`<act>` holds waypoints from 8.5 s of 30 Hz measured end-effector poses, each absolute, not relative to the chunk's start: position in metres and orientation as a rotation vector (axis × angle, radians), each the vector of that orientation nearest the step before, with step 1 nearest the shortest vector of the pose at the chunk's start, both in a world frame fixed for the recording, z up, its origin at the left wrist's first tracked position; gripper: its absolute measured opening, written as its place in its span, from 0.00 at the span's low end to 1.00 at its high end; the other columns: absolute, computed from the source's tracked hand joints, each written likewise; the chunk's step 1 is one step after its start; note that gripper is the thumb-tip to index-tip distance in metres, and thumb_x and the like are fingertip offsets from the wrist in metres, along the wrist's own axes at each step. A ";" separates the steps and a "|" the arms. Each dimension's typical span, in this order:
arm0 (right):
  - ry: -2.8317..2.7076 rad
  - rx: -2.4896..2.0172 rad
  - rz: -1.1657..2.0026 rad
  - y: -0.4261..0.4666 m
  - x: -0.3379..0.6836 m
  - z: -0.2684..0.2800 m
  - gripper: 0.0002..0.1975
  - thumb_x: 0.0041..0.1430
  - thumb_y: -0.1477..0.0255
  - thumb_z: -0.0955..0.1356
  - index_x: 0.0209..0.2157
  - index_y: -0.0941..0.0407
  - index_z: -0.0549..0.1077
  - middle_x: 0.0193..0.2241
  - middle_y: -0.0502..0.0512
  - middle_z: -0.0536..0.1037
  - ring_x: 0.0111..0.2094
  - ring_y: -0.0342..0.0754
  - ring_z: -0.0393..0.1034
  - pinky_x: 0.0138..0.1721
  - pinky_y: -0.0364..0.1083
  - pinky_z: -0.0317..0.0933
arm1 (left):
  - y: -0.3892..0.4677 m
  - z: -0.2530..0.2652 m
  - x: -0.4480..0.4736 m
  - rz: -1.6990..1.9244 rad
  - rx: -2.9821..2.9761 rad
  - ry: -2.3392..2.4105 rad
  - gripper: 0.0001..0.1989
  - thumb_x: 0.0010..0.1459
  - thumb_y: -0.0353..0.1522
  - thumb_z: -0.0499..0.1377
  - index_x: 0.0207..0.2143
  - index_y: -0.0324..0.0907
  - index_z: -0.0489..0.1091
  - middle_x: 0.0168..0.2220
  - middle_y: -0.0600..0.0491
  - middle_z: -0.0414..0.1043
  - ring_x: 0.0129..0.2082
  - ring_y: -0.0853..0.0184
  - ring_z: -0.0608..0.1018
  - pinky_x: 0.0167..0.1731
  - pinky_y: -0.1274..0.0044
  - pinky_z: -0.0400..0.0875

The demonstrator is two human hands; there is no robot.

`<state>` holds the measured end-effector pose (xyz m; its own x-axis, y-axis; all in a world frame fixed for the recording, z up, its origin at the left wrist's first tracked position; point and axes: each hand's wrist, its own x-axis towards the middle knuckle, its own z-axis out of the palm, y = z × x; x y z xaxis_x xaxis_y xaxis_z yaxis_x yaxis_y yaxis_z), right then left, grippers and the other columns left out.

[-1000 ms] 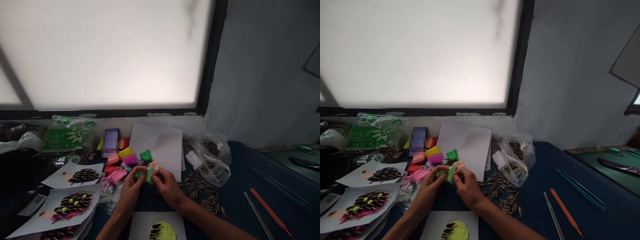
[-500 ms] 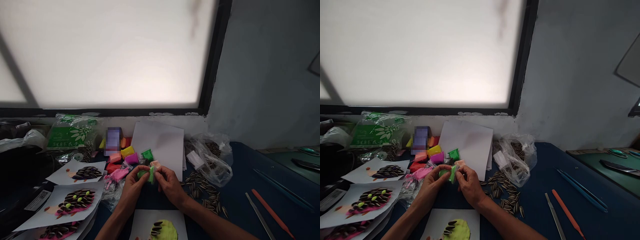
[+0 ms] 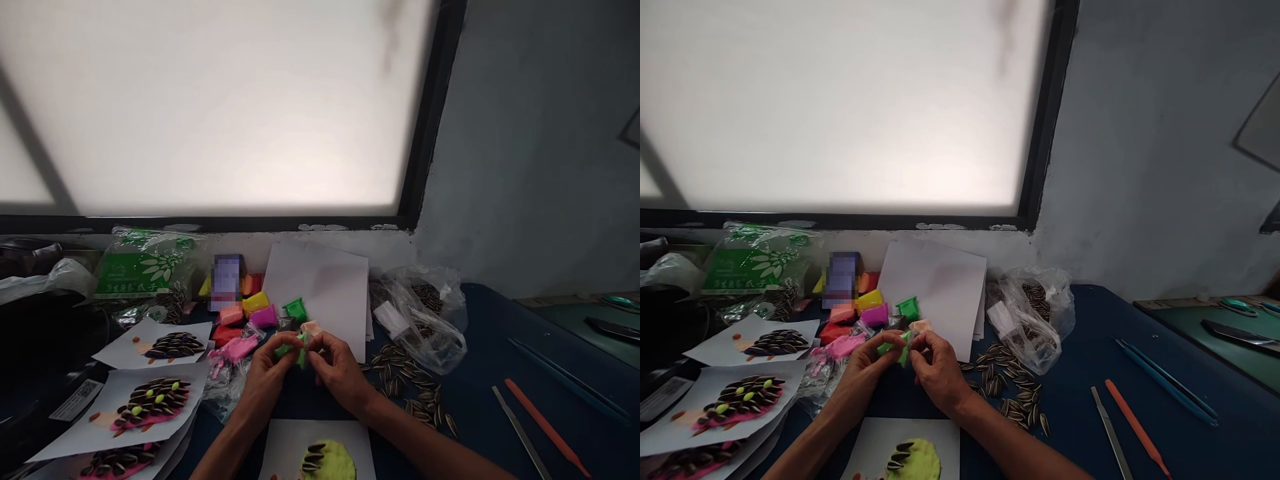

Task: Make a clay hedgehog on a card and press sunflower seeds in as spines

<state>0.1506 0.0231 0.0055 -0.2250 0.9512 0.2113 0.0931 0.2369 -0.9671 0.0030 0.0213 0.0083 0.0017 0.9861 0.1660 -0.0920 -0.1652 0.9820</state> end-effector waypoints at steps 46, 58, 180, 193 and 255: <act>-1.537 -0.964 1.175 0.025 0.151 0.003 0.09 0.56 0.67 0.66 0.31 0.59 0.69 0.25 0.47 0.68 0.17 0.36 0.59 0.18 0.39 0.56 | 0.022 0.010 0.003 1.354 1.204 1.044 0.11 0.41 0.40 0.66 0.27 0.43 0.79 0.36 0.52 0.75 0.42 0.60 0.73 0.43 0.74 0.64; -1.541 -0.976 1.162 0.026 0.150 0.003 0.05 0.56 0.71 0.64 0.29 0.57 0.67 0.19 0.43 0.64 0.15 0.37 0.59 0.18 0.38 0.54 | 0.024 0.008 0.000 1.322 1.243 1.044 0.11 0.42 0.39 0.65 0.28 0.42 0.78 0.35 0.51 0.76 0.41 0.61 0.73 0.44 0.74 0.64; -1.636 -0.930 0.678 0.024 0.151 -0.002 0.10 0.56 0.76 0.68 0.38 0.54 0.80 0.39 0.55 0.72 0.34 0.45 0.70 0.33 0.43 0.67 | 0.026 -0.016 -0.002 1.396 2.236 1.350 0.14 0.52 0.26 0.56 0.42 0.42 0.67 0.41 0.47 0.74 0.43 0.58 0.76 0.44 0.65 0.71; -1.748 -1.019 0.645 0.020 0.153 0.003 0.07 0.55 0.77 0.70 0.34 0.54 0.80 0.40 0.54 0.73 0.41 0.48 0.70 0.44 0.47 0.65 | 0.025 -0.017 0.001 1.424 2.275 1.328 0.19 0.53 0.25 0.53 0.49 0.41 0.63 0.44 0.46 0.73 0.45 0.59 0.75 0.46 0.66 0.71; -1.533 -0.933 0.949 0.024 0.152 0.019 0.09 0.60 0.66 0.65 0.34 0.57 0.73 0.32 0.52 0.75 0.29 0.43 0.67 0.31 0.42 0.63 | 0.020 0.025 0.000 1.097 1.968 1.447 0.14 0.53 0.38 0.60 0.19 0.41 0.67 0.19 0.57 0.69 0.22 0.70 0.68 0.25 0.78 0.59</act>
